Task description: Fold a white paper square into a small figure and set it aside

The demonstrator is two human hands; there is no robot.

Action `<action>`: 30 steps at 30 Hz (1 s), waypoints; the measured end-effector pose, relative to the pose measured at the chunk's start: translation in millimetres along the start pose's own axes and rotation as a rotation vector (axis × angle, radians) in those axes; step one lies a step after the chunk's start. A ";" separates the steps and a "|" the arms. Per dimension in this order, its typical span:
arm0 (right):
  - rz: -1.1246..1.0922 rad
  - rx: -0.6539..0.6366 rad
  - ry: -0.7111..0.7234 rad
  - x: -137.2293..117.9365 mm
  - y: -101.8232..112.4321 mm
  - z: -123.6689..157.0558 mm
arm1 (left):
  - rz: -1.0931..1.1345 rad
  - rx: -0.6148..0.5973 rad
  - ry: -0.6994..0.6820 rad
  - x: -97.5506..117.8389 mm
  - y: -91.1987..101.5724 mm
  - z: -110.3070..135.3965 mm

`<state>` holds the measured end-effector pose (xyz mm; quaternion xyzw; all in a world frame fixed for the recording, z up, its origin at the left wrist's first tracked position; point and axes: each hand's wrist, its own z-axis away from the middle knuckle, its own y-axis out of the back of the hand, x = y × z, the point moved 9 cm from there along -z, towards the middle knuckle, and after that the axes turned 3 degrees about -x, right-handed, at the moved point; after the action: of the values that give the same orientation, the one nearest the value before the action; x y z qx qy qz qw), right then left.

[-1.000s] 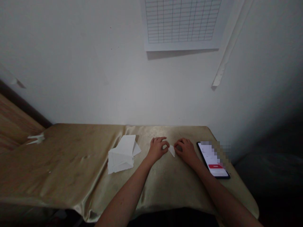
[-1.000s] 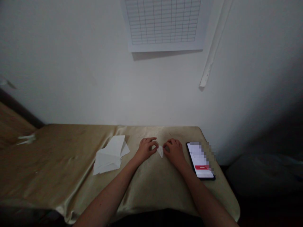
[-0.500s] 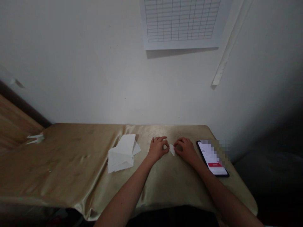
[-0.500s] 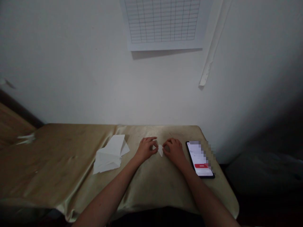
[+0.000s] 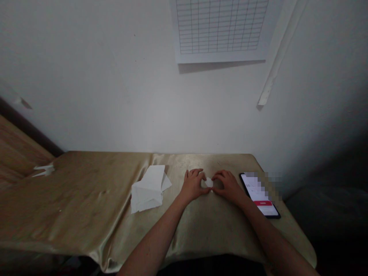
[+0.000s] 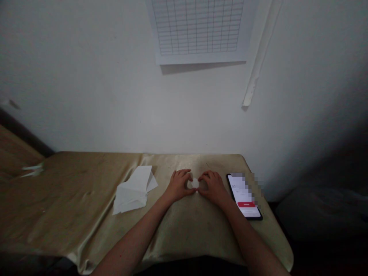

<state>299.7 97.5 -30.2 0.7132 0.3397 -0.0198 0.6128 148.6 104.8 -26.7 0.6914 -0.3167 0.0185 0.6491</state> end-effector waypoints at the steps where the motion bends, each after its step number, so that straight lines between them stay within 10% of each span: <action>1: -0.008 -0.005 0.001 0.5 0.1 0.3 | 0.004 -0.003 -0.001 -0.3 0.3 0.1; 30: -0.017 0.094 -0.017 -1.0 0.0 0.6 | 0.010 -0.019 -0.004 -9.2 -6.9 -4.2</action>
<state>299.1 96.6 -29.9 0.7382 0.3394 -0.0469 0.5811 146.1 112.1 -36.2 0.6836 -0.3215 0.0172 0.6550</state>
